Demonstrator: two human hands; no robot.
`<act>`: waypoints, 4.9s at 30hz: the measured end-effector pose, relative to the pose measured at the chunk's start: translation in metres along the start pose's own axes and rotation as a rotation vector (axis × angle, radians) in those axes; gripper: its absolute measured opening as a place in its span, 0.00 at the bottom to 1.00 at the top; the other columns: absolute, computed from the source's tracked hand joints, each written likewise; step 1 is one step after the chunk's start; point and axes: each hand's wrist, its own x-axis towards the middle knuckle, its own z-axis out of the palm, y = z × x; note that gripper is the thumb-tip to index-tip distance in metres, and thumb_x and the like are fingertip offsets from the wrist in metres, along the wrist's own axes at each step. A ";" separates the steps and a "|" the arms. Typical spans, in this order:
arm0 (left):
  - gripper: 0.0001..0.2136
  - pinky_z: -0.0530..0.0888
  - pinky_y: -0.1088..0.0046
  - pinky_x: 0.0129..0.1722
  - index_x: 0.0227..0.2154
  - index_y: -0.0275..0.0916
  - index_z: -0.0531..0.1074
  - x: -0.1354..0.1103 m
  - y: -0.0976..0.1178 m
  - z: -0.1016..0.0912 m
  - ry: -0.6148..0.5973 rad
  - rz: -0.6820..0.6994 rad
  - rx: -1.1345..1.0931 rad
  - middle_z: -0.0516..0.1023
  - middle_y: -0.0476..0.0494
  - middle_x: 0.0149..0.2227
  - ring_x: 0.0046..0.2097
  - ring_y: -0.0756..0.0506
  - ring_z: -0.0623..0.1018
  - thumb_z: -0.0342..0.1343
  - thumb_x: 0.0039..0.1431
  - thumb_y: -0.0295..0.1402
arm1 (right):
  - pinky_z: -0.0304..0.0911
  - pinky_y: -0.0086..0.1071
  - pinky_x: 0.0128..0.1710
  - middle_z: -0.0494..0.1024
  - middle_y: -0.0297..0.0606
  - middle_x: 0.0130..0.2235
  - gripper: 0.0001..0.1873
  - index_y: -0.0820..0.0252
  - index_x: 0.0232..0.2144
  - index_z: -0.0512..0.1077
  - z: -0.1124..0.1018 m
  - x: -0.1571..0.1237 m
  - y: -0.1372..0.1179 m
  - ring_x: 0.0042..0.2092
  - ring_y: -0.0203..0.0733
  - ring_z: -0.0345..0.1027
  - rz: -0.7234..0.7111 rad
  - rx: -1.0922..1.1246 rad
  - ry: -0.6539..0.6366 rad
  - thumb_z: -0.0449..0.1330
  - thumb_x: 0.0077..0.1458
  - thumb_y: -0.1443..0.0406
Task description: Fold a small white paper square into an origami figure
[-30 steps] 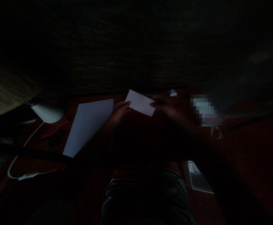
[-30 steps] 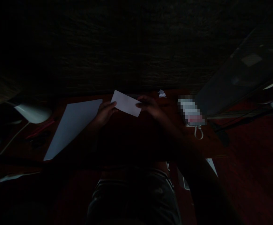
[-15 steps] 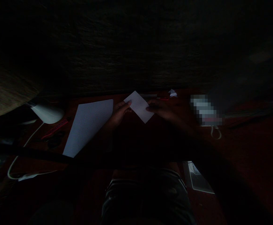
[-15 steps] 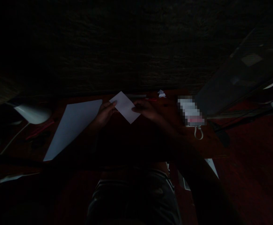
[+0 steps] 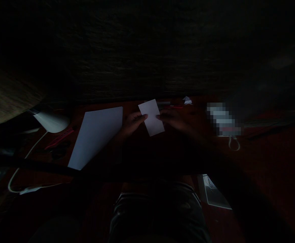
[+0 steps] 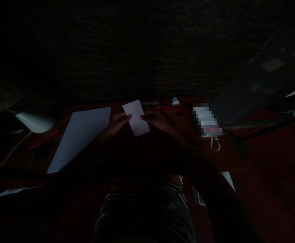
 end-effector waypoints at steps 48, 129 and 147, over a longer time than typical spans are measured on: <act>0.26 0.80 0.65 0.51 0.43 0.40 0.81 0.005 -0.003 0.003 -0.247 0.064 -0.084 0.89 0.43 0.47 0.48 0.41 0.86 0.85 0.48 0.45 | 0.80 0.47 0.60 0.93 0.40 0.53 0.18 0.49 0.51 0.90 0.019 0.007 0.011 0.54 0.51 0.87 -0.458 -0.206 0.238 0.65 0.73 0.51; 0.20 0.85 0.64 0.44 0.32 0.43 0.87 -0.002 0.006 0.011 0.233 0.283 -0.121 0.90 0.44 0.36 0.40 0.42 0.88 0.85 0.46 0.51 | 0.72 0.37 0.37 0.85 0.35 0.31 0.24 0.54 0.27 0.81 0.011 0.004 0.001 0.34 0.42 0.77 -0.450 -0.135 0.293 0.78 0.61 0.44; 0.15 0.84 0.67 0.42 0.31 0.44 0.87 -0.002 0.008 0.012 0.229 0.313 -0.123 0.90 0.46 0.35 0.39 0.44 0.87 0.83 0.50 0.46 | 0.75 0.37 0.38 0.86 0.36 0.32 0.21 0.54 0.28 0.83 0.011 0.003 0.002 0.35 0.43 0.79 -0.469 -0.136 0.302 0.78 0.62 0.47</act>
